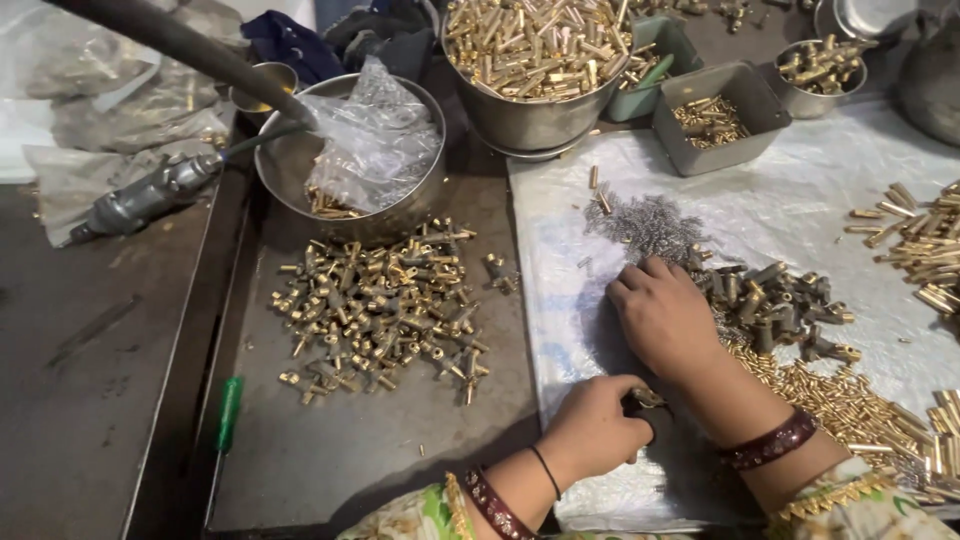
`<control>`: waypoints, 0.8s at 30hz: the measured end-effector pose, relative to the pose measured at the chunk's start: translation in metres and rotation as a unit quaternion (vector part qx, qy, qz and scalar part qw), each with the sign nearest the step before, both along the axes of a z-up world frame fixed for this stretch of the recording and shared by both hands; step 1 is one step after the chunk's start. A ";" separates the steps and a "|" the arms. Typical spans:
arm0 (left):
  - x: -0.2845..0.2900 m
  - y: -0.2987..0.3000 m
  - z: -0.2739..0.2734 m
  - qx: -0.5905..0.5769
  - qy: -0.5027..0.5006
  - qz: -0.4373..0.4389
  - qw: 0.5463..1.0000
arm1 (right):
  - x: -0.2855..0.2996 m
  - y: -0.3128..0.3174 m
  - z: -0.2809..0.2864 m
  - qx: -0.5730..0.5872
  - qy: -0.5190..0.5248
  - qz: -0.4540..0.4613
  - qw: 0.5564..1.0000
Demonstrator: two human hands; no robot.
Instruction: Manually assembling small brass connectors by inserting thin metal pins into them.
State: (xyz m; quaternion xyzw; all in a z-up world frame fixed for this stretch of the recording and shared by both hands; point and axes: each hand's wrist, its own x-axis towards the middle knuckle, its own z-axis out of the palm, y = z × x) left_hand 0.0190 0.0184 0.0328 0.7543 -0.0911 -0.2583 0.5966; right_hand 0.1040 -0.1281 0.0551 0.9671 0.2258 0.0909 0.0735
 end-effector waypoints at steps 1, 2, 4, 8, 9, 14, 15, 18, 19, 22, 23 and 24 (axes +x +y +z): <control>0.000 0.000 -0.003 0.001 -0.001 0.002 1.000 | 0.001 -0.001 -0.001 0.001 -0.001 0.002 1.000; 0.001 0.000 -0.005 -0.013 0.001 -0.003 1.000 | 0.002 -0.002 -0.002 0.006 0.002 0.000 1.000; 0.002 0.001 -0.007 -0.026 0.003 -0.007 1.000 | 0.001 -0.003 -0.003 0.011 0.004 -0.002 1.000; 0.003 0.001 -0.006 -0.023 -0.007 0.007 1.000 | -0.002 -0.004 0.009 0.183 -0.030 0.001 0.983; 0.003 0.000 -0.007 -0.021 -0.011 0.011 1.000 | -0.002 -0.004 0.016 0.201 -0.025 -0.013 0.979; -0.001 0.000 -0.007 -0.027 0.004 -0.034 0.999 | 0.015 -0.008 0.020 0.215 0.013 -0.068 0.974; -0.002 0.000 -0.003 -0.024 -0.001 -0.053 0.998 | 0.019 -0.008 0.017 0.224 0.025 -0.063 0.972; -0.001 0.003 0.000 0.016 -0.013 -0.083 0.996 | 0.034 0.001 -0.007 0.245 0.004 0.015 0.969; -0.002 0.002 -0.003 0.017 -0.013 -0.085 0.996 | 0.037 0.004 -0.016 0.246 0.003 0.014 0.969; -0.002 0.002 -0.008 0.033 -0.019 -0.080 0.996 | 0.042 0.011 -0.030 0.179 -0.013 0.085 0.980; -0.001 0.003 -0.008 0.036 -0.020 -0.082 0.996 | 0.040 0.014 -0.028 0.146 0.025 0.045 0.988; -0.001 0.003 -0.008 0.039 -0.021 -0.084 0.996 | 0.037 0.016 -0.026 0.113 0.062 0.006 0.992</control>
